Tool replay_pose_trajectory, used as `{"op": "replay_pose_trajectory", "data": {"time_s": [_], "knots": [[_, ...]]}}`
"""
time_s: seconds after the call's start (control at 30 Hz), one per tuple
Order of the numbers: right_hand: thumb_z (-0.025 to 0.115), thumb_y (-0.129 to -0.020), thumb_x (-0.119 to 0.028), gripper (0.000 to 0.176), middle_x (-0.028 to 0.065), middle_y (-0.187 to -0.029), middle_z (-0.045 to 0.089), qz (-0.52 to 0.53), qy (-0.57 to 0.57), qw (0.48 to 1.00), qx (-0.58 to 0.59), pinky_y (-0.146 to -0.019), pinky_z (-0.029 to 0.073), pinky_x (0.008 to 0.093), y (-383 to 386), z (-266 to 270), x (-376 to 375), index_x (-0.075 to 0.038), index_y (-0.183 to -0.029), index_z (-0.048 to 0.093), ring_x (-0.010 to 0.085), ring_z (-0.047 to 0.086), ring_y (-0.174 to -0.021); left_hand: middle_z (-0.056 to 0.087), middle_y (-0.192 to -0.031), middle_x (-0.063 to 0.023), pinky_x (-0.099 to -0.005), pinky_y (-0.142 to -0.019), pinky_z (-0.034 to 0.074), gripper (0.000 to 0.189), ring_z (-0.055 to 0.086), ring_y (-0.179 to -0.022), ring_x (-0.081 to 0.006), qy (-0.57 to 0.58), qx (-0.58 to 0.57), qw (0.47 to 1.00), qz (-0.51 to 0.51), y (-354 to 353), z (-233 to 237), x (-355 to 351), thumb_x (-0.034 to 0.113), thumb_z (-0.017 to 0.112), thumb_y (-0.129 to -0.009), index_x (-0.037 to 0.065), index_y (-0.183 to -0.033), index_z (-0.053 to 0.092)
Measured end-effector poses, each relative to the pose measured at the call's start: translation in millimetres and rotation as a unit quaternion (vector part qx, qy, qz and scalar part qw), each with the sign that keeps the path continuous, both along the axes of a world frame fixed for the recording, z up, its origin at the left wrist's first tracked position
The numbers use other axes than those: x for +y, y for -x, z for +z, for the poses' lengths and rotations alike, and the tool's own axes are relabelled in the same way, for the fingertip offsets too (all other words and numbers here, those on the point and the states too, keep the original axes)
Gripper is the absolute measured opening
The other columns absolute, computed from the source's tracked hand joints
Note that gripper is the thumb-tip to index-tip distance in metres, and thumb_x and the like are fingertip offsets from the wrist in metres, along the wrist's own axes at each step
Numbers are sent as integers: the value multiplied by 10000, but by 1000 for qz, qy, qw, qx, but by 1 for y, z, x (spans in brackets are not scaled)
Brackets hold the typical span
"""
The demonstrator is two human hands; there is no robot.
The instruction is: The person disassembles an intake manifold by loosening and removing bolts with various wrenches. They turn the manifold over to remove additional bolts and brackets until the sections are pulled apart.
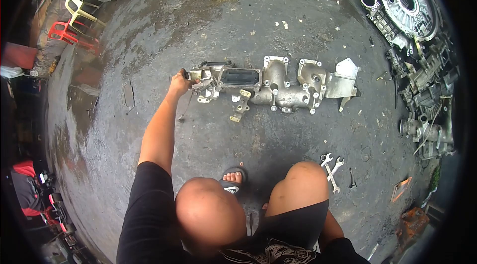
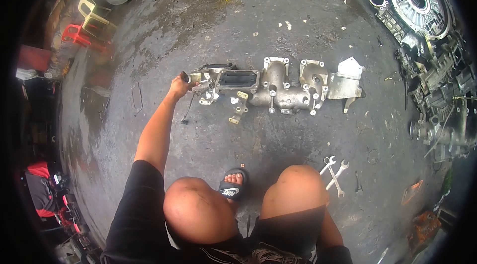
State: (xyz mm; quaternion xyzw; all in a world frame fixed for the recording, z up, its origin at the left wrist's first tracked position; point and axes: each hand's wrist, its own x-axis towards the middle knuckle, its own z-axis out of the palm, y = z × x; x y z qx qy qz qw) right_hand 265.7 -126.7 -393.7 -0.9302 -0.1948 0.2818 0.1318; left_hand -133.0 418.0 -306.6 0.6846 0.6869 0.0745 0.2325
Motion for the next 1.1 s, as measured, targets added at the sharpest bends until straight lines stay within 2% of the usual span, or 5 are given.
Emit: {"op": "replay_pose_trajectory", "data": {"time_s": [0.23,0.5,0.77,0.93,1.1], "knots": [[601,-853,-161,160,134,-848,663,-4,-26,1000,5,-688,482,368,6,0,-13,-16,-915,624,251,622,-767,690,-869,-178,-379,-757,509,612,677,-842,-297,-75,4,997,10,5,-27,-7,388,863,-653,-16,-997,560],[602,-858,-168,157,114,-815,659,33,-101,994,12,-668,472,345,-10,4,6,-16,-886,623,206,606,-728,625,-1150,-236,-412,-937,476,754,585,-1140,-327,61,122,991,-3,-18,14,-5,510,776,-719,-6,-1178,472],[579,-951,-159,166,51,-783,621,71,-378,916,114,-602,479,247,-59,111,167,5,-950,558,104,584,-668,614,-1226,-160,-415,-966,467,416,574,-1159,-305,93,156,982,-59,8,22,-21,330,629,-840,92,-1181,613],[619,-832,-14,205,93,-886,649,369,-444,817,-4,-677,510,284,34,170,349,-1,-1033,582,165,625,-756,665,-1079,-177,-432,-890,478,394,607,-1068,-332,35,56,995,-75,16,21,-15,401,605,-877,71,-1083,668],[636,-860,-351,549,190,-1287,518,566,-269,775,-78,-1031,387,474,145,119,473,-19,-1274,498,338,478,-1220,669,-953,-197,-432,-805,487,366,640,-942,-348,-35,-39,995,-82,27,3,-17,369,645,-864,20,-974,646]]}}
